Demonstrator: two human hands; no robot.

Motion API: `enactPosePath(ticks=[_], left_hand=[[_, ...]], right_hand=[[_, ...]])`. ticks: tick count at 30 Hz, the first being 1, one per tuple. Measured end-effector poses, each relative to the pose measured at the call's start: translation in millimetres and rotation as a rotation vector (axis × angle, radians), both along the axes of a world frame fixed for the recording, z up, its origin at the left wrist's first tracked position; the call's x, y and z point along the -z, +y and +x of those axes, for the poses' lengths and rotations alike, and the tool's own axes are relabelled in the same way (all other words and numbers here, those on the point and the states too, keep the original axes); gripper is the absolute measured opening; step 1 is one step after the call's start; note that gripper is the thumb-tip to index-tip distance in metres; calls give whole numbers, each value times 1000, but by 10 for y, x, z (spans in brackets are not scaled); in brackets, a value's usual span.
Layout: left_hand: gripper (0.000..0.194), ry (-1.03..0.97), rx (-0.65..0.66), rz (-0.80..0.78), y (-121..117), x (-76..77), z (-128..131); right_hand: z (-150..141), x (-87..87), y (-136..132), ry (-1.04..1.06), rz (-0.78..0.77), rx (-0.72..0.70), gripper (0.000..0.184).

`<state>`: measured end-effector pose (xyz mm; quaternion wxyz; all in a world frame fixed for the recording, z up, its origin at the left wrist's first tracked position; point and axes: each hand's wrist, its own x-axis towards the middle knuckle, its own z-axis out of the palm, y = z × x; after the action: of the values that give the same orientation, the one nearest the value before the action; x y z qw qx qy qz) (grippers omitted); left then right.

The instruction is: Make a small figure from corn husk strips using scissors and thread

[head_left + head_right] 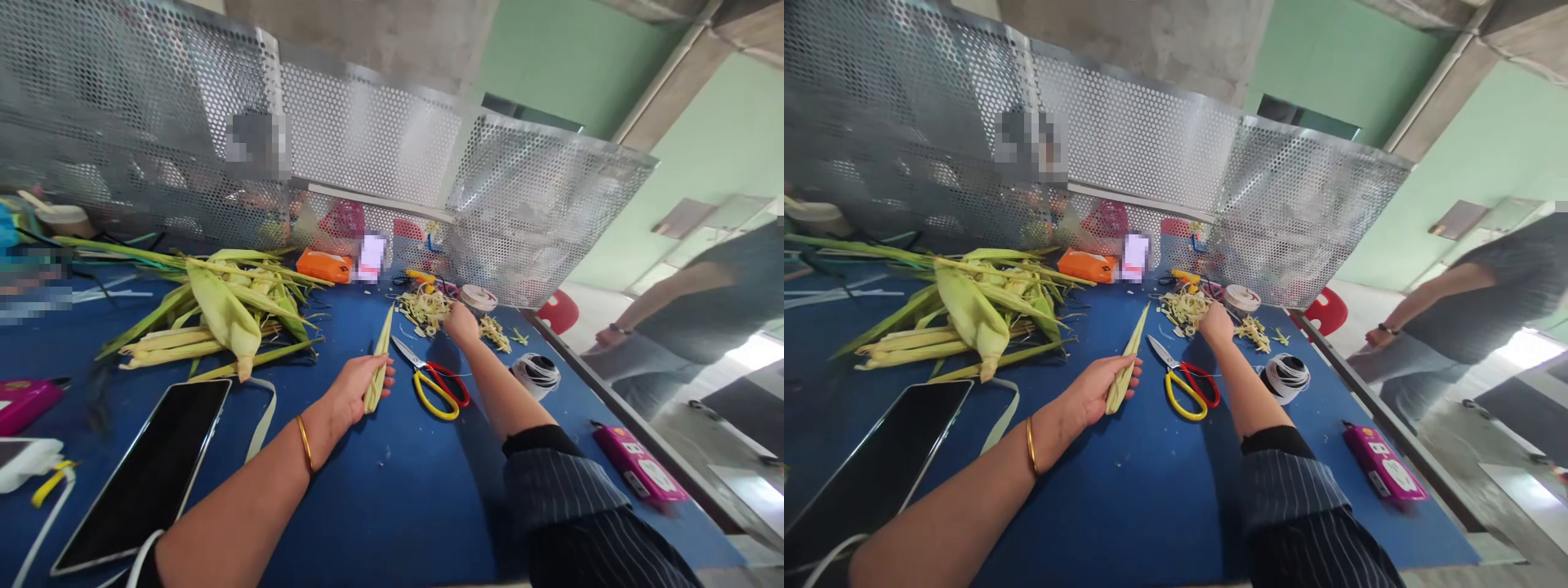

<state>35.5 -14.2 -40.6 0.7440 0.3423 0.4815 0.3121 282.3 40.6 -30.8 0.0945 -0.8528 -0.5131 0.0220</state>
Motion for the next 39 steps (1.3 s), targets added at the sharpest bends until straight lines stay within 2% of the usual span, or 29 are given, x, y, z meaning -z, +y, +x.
enactPosePath(ticks=[4, 8, 11, 15, 18, 21, 24, 27, 30, 34, 36, 39], left_hand=[[15, 4, 30, 3, -40, -9, 17], [17, 17, 29, -13, -52, -19, 23], [18, 8, 5, -22, -32, -14, 14], [17, 7, 4, -4, -23, 2, 7], [16, 2, 7, 16, -32, 11, 10], [15, -1, 9, 10, -39, 17, 12], [14, -34, 13, 11, -44, 16, 17], [11, -103, -26, 20, -61, -14, 24], [9, -227, -103, 23, -98, -70, 27], [6, -367, -131, 15, -141, -102, 32], [5, -399, -92, -1, -145, -82, 43], [7, -435, -63, -29, -148, -40, 55]], right_hand=[[113, -80, -311, 6, 20, 14, 25], [169, -175, -463, 64, 40, -79, 28], [79, -111, -389, 169, 31, -208, 33], [-91, 109, -164, 248, 45, -308, 34], [-138, 148, -54, 202, 177, -268, 38], [-189, 17, -106, 132, 352, -177, 35], [-346, -150, -340, 74, 527, -115, 30], [-583, -197, -669, 98, 609, -163, 23], [-811, -92, -963, 500, 642, -281, 20], [-1050, 124, -1160, 954, 450, -417, 30], [-1148, 202, -1180, 1064, 381, -490, 31], [-1235, 268, -1184, 1052, 380, -517, 30]])
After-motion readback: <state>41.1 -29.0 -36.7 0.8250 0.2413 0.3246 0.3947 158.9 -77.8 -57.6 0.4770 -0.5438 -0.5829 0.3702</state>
